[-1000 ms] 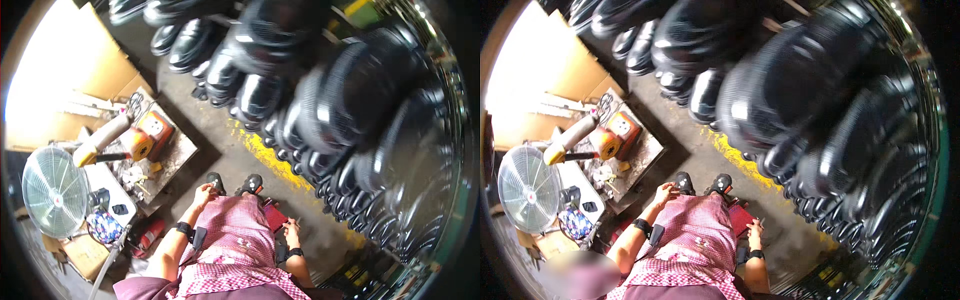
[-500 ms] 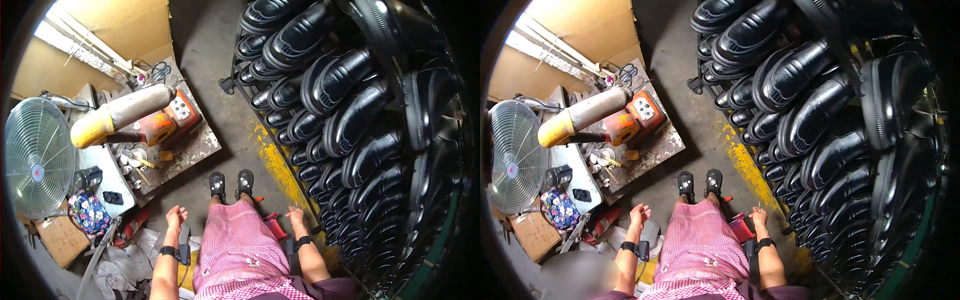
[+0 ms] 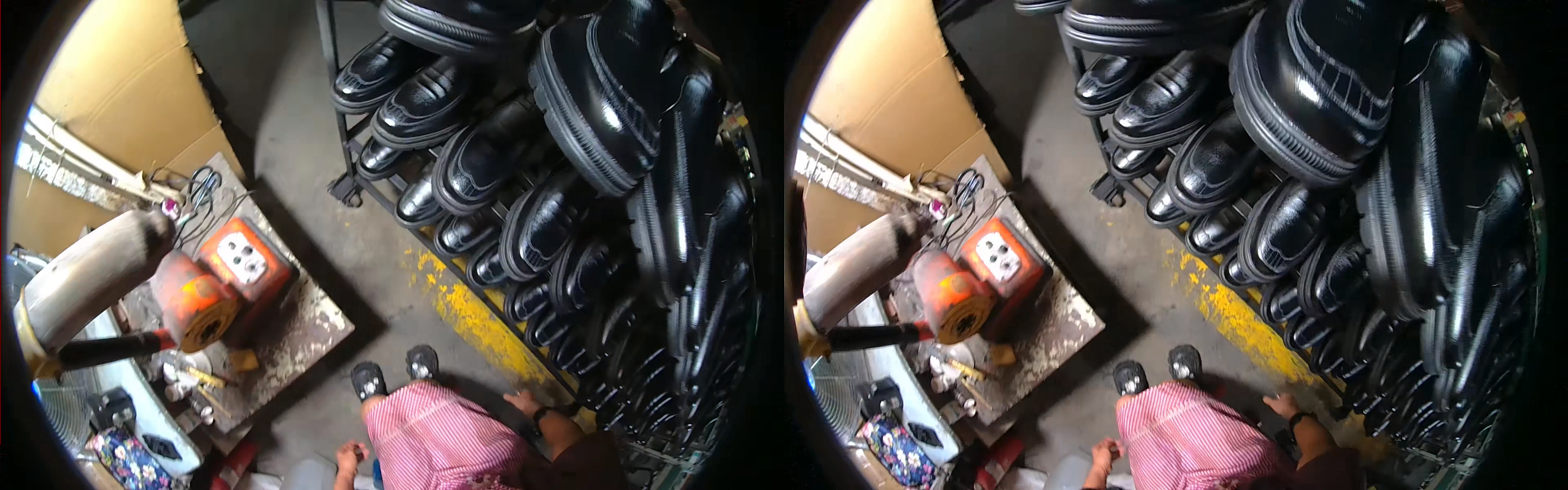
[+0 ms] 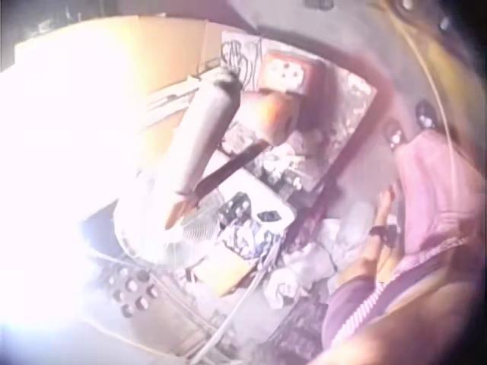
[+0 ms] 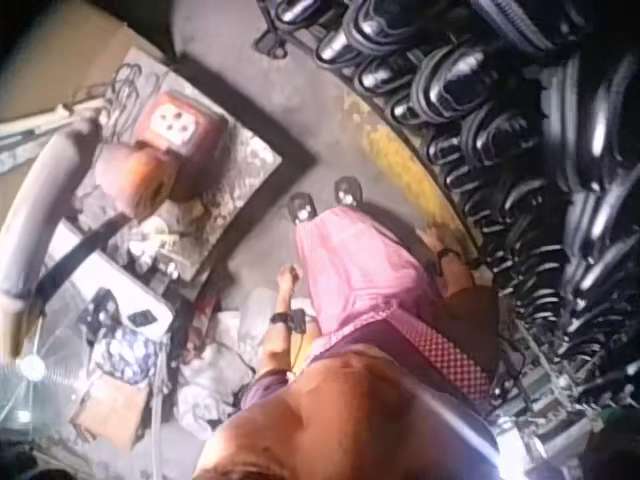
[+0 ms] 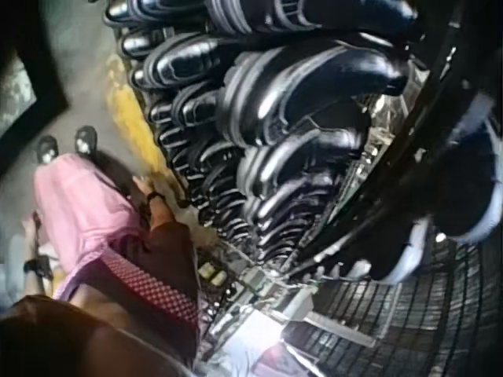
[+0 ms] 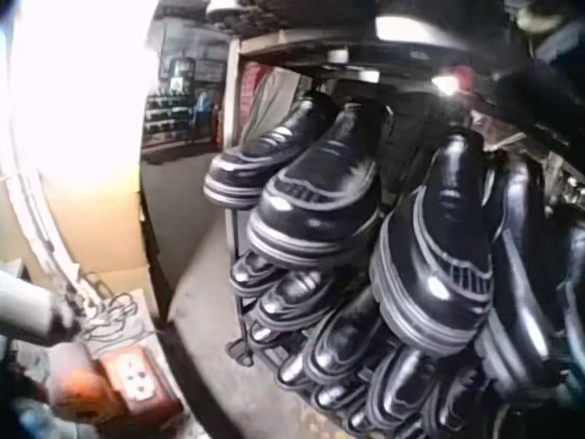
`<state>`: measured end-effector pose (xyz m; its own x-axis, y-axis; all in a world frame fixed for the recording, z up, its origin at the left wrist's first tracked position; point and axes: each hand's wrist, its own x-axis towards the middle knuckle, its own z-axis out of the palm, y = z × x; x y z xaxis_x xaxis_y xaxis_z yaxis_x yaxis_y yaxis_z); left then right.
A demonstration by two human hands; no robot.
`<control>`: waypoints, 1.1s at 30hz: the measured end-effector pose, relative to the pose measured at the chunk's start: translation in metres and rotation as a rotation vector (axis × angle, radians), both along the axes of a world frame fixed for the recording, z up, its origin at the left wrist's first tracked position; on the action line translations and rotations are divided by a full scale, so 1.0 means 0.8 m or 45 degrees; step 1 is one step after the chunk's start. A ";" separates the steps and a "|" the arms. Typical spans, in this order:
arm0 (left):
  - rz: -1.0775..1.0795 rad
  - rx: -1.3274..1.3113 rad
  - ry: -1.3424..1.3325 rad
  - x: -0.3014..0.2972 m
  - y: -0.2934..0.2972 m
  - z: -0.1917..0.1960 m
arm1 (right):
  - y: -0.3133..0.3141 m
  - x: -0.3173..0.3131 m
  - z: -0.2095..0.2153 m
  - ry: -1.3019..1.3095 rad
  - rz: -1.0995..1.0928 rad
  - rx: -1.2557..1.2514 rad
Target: Inspecting finished black leather shoes and using tweezers to remove stray threads or debris.
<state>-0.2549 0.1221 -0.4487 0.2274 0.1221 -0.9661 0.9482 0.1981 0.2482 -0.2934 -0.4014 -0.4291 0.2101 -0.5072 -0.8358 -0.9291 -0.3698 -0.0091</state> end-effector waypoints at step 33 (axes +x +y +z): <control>-1.043 0.983 -1.150 0.164 -0.113 -0.098 | 0.043 0.006 -0.022 0.369 0.019 0.718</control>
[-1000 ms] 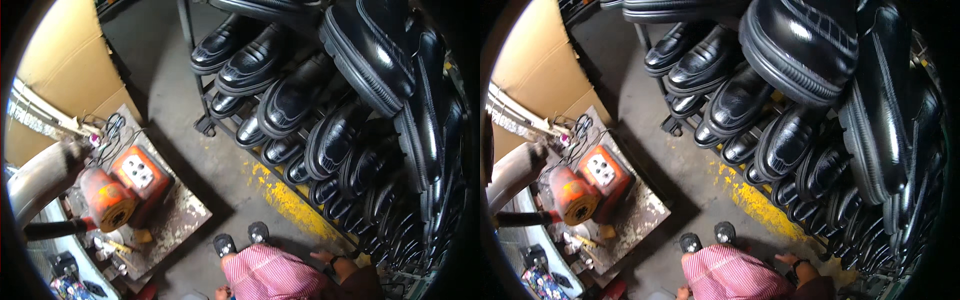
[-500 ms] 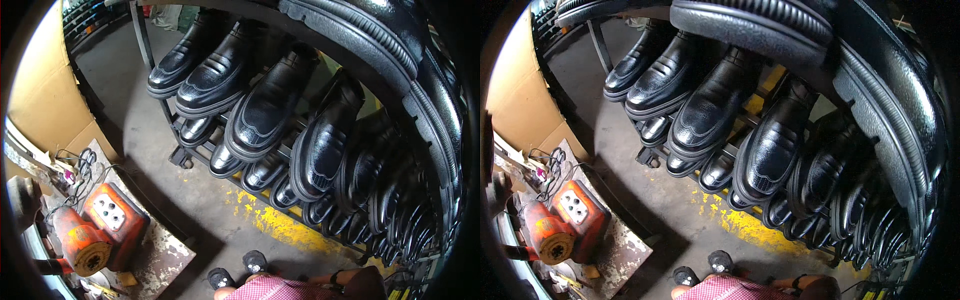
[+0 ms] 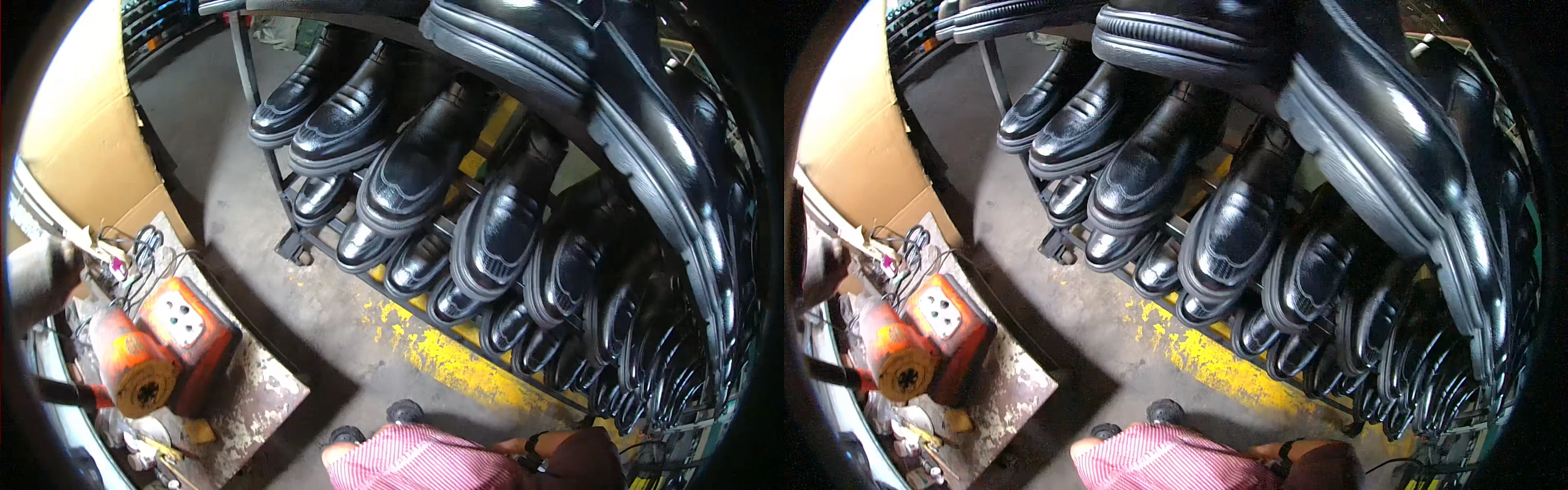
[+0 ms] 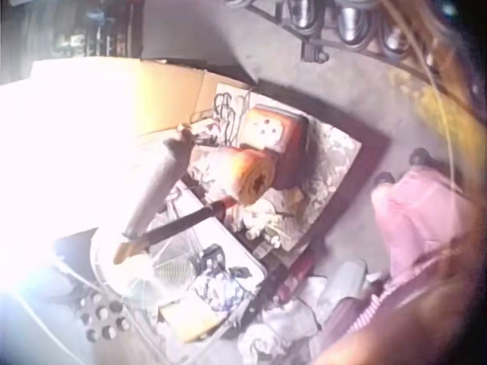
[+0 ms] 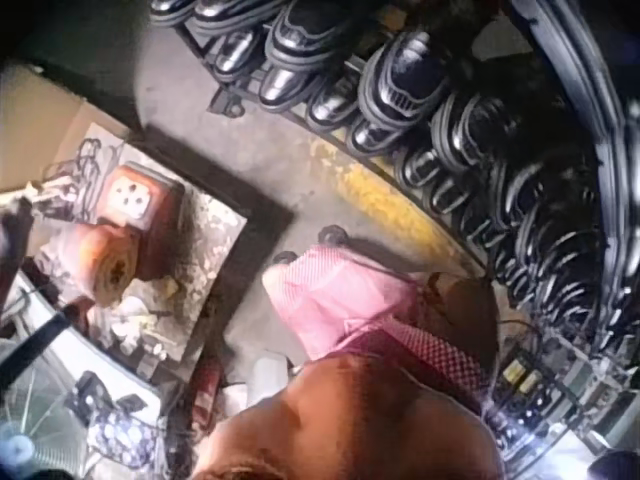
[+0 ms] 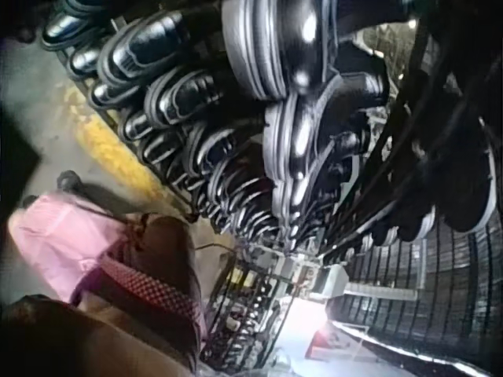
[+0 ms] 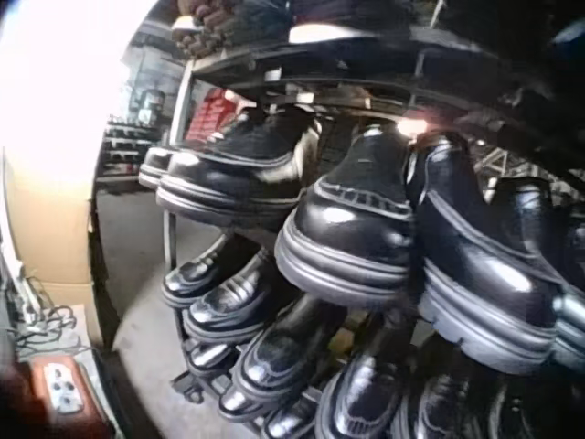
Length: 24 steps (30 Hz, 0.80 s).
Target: Inspecting finished black leather shoes and using tweezers to remove stray threads or debris.
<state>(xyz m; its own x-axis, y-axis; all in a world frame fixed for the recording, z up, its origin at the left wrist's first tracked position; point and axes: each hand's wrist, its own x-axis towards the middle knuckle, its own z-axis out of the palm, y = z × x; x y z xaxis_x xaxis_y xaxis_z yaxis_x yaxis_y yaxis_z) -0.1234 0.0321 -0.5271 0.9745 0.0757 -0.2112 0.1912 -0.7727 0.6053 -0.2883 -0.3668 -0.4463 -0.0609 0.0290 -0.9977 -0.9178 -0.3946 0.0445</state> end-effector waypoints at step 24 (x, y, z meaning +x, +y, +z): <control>0.449 -1.063 -0.300 -0.095 0.046 0.160 | 0.052 0.040 0.135 -1.725 -0.766 -0.397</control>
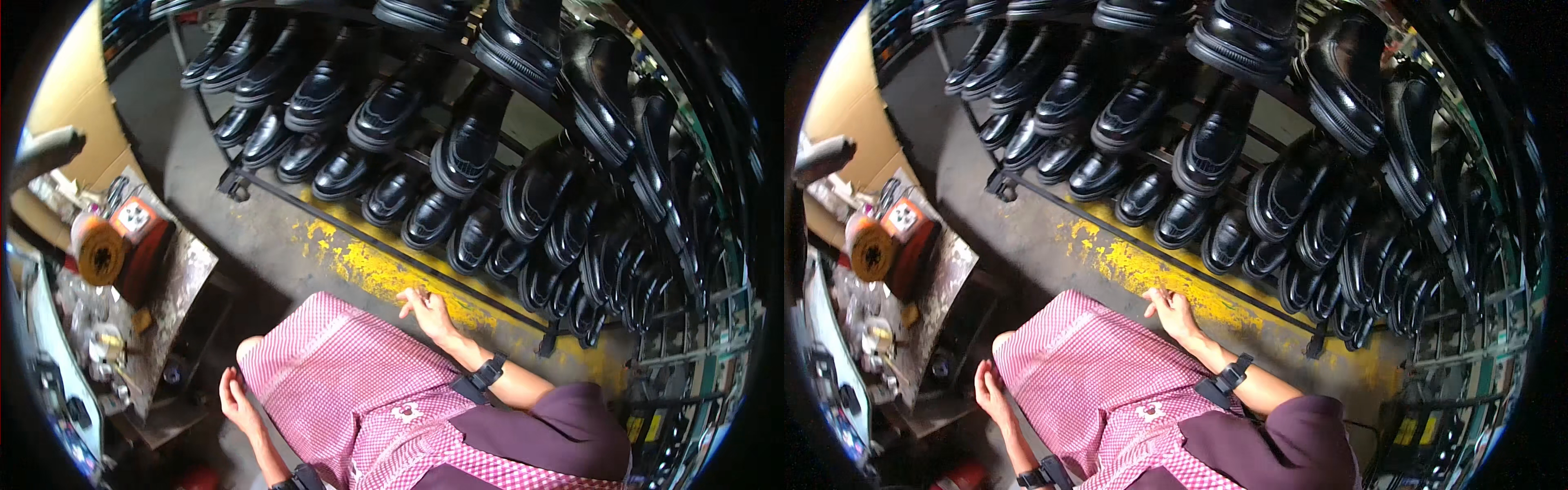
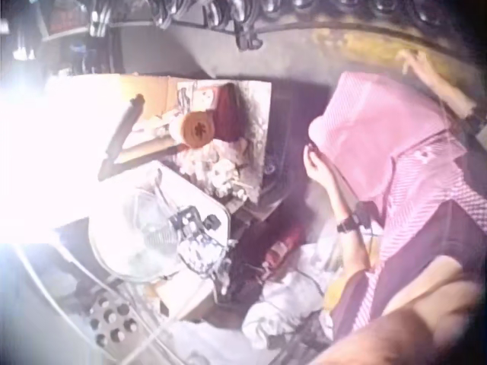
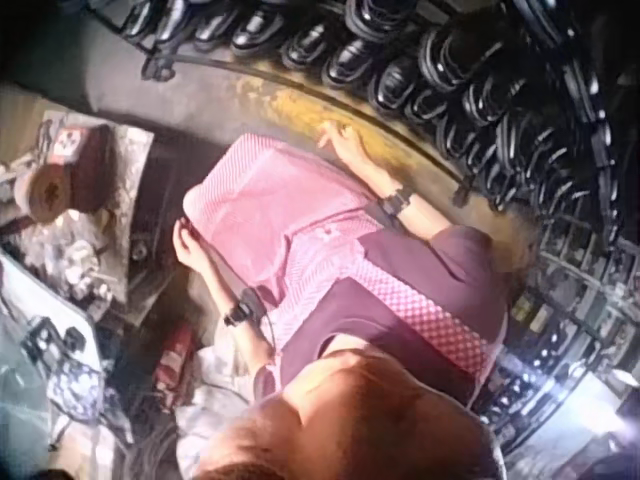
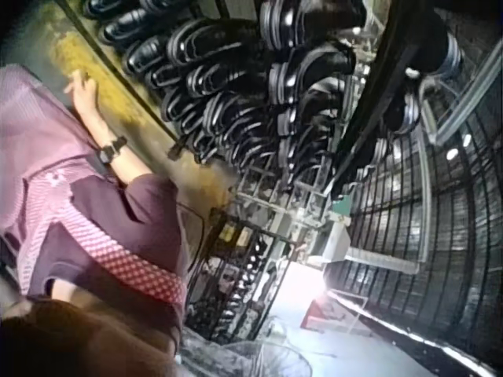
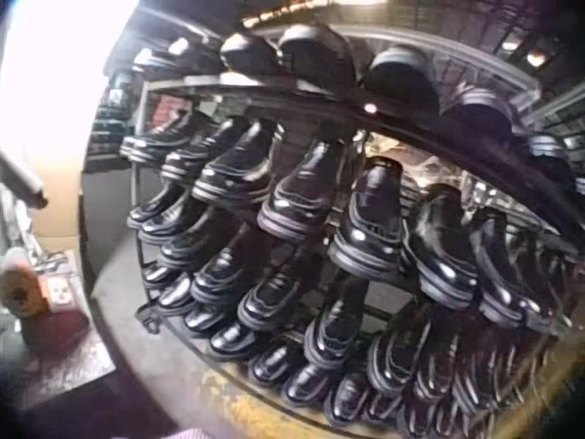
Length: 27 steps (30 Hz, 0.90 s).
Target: Inspecting finished black leather shoes and using tweezers to remove stray threads or debris.
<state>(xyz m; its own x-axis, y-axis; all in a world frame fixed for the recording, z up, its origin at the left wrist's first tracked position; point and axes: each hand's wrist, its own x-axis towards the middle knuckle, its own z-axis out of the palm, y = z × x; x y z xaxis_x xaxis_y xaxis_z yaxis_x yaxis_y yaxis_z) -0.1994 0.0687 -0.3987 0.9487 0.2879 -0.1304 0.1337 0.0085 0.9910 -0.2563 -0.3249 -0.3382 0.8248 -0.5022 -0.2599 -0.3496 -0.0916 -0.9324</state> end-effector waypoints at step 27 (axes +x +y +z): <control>-0.170 0.480 -0.409 0.028 -0.113 0.057 | 0.041 0.528 0.218 -0.935 0.493 -1.449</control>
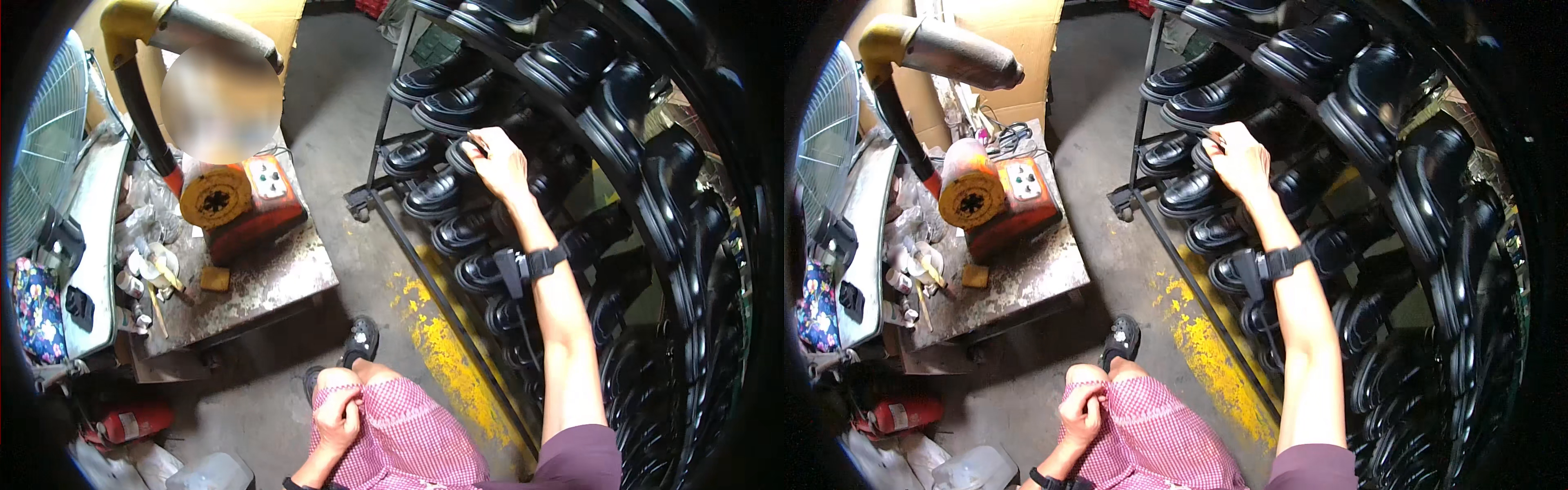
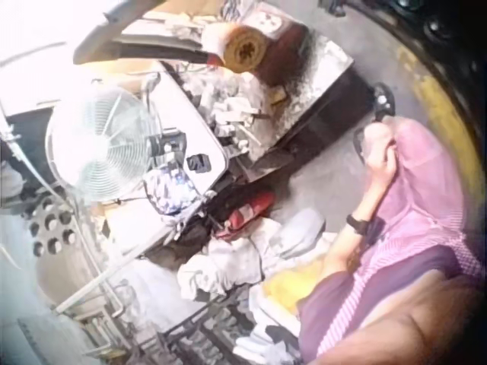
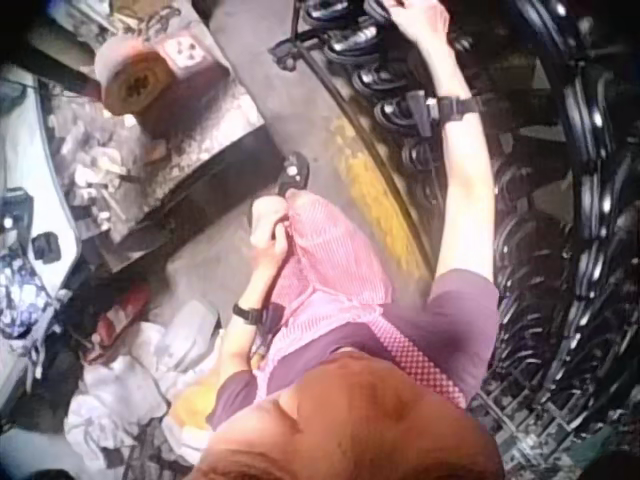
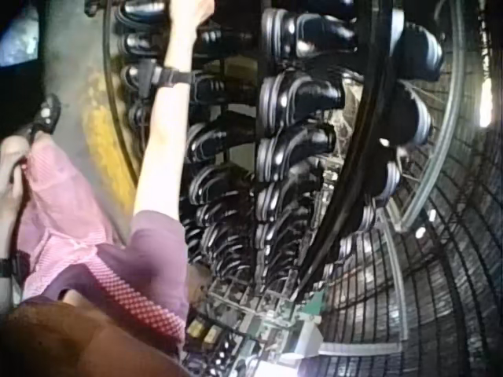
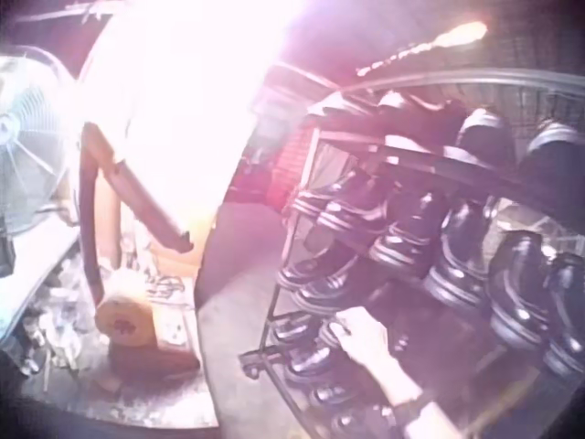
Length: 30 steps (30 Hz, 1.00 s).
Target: Inspecting finished black leather shoes and using tweezers to remove stray threads or debris.
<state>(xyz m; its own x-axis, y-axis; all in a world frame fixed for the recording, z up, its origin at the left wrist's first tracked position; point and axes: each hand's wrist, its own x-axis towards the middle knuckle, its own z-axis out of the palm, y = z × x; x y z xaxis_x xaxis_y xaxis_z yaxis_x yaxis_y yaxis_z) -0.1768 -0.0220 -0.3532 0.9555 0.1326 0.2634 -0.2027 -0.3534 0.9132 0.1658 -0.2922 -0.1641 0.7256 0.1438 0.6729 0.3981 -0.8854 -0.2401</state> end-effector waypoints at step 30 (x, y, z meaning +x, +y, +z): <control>-0.089 -0.064 0.282 0.095 0.002 0.006 | -0.030 0.324 0.022 -0.079 0.093 0.220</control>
